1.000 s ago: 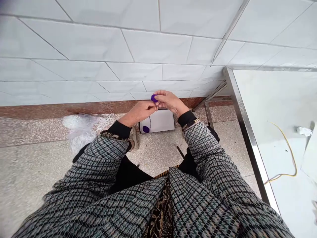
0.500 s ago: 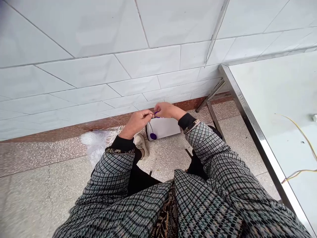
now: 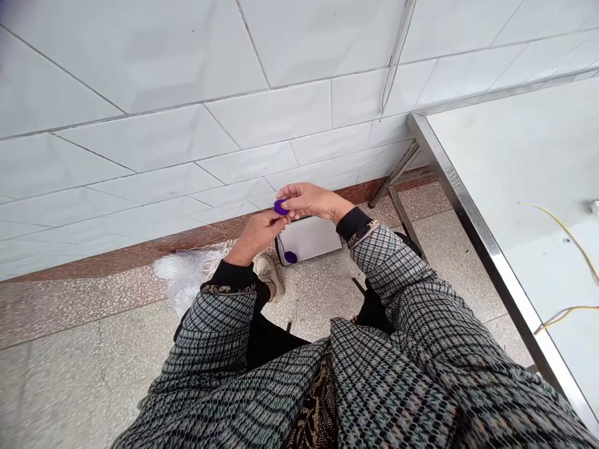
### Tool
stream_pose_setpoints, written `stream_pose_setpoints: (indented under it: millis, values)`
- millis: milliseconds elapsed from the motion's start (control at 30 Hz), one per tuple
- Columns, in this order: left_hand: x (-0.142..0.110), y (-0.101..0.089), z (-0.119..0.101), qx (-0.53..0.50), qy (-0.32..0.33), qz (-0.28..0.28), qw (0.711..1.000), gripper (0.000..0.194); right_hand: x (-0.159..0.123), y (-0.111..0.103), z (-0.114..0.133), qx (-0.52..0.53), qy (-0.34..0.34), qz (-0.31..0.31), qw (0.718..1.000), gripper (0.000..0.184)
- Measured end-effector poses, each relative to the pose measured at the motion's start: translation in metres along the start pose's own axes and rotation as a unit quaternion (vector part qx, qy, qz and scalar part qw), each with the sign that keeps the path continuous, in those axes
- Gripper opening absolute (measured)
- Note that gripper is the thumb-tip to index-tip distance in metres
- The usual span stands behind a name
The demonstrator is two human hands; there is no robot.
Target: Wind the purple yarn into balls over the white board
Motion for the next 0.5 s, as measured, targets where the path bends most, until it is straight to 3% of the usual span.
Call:
stream_pose_setpoints:
  millis: [133,267,400,500]
  values:
    - [-0.003,-0.010,0.006,0.025,-0.031,-0.014,0.999,0.030,0.002,0.002,-0.012,-0.139,0.054,0.060,0.987,0.030]
    - [-0.008,-0.013,-0.003,0.023,-0.014,-0.026,0.999,0.024,0.010,-0.006,-0.021,-0.258,0.105,0.007,0.960,0.033]
    - [-0.012,-0.012,-0.011,0.013,0.006,-0.038,0.999,0.022,0.013,-0.016,-0.009,-0.154,0.051,-0.112,0.980,0.032]
    - [-0.011,-0.004,-0.014,0.018,0.021,-0.021,0.999,0.022,0.012,-0.014,-0.001,-0.020,-0.005,-0.132,0.991,0.029]
Point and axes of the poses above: each hand's wrist, its own x-axis towards the middle knuckle, its own y-axis out of the palm, z = x × y, the point moved 7 cm from there along x, towards the middle knuckle, and after that the axes turned 13 degrees about z, right-handed, at the moved point
